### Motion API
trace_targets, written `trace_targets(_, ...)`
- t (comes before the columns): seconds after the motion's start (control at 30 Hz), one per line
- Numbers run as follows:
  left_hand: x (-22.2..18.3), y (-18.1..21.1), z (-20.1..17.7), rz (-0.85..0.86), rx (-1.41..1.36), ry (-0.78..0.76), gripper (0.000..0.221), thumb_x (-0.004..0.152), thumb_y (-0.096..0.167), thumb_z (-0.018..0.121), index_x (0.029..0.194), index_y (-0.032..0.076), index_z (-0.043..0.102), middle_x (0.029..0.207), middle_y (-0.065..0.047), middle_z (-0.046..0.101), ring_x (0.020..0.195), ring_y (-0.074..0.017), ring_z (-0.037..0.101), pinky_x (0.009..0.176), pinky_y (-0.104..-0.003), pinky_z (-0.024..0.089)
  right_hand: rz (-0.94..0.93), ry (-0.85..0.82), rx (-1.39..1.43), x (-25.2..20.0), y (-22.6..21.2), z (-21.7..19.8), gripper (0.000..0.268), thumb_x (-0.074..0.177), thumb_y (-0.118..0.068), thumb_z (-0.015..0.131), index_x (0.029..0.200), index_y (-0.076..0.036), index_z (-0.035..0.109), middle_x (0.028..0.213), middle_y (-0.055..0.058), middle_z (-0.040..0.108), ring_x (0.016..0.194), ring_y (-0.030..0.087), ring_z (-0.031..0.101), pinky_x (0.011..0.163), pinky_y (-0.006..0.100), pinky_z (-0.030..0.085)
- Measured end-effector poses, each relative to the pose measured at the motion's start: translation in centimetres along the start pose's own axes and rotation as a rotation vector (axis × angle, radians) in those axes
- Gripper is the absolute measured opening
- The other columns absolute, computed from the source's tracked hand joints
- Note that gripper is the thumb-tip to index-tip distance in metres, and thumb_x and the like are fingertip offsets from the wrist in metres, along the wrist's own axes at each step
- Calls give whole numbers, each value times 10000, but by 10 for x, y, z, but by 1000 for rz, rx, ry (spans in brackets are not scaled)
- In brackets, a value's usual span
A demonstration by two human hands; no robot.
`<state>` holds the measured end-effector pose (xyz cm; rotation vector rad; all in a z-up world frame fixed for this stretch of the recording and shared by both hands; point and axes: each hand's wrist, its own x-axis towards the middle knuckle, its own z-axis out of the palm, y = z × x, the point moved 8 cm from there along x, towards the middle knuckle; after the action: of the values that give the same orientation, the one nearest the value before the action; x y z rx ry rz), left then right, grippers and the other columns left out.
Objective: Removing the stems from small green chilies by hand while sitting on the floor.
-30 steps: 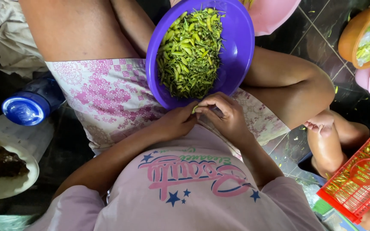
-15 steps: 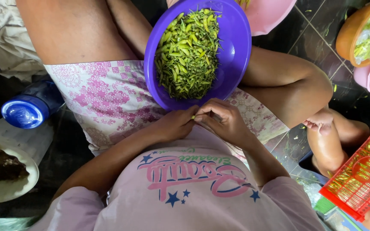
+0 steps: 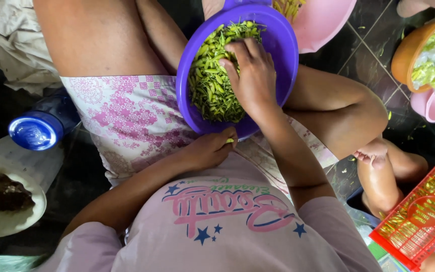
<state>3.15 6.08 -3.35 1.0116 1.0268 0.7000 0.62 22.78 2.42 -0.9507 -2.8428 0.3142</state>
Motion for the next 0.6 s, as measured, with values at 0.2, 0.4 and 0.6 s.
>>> trace_targets(0.2, -3, 10, -7, -43, -53, -51, 76, 981, 151, 499, 1046, 146, 538, 693, -48, 627, 554, -194, 566, 552, -362, 441, 21, -34, -38, -9, -1, -5, 133, 930, -163, 781, 1025, -125, 696, 1034, 41, 682, 921, 284, 704, 830, 471, 531)
trace_targets(0.4, 7, -27, 13, 101, -169, -47, 521, 988, 106, 388, 1503, 57, 449, 938, -164, 727, 838, -338, 711, 726, -441, 582, 35, -186, 156, -53, 21, 6, 121, 968, -127, 759, 1063, -151, 687, 970, 21, 697, 991, 305, 706, 819, 489, 568)
trace_targets(0.6, 8, -23, 13, 96, -121, -115, 559, 984, 118, 371, 1540, 98, 429, 939, -160, 716, 811, -329, 707, 701, -422, 570, 101, -178, 222, -33, -11, -63, 395, 969, -1, 716, 1332, -103, 597, 1270, 119, 545, 1093, 371, 651, 862, 563, 535)
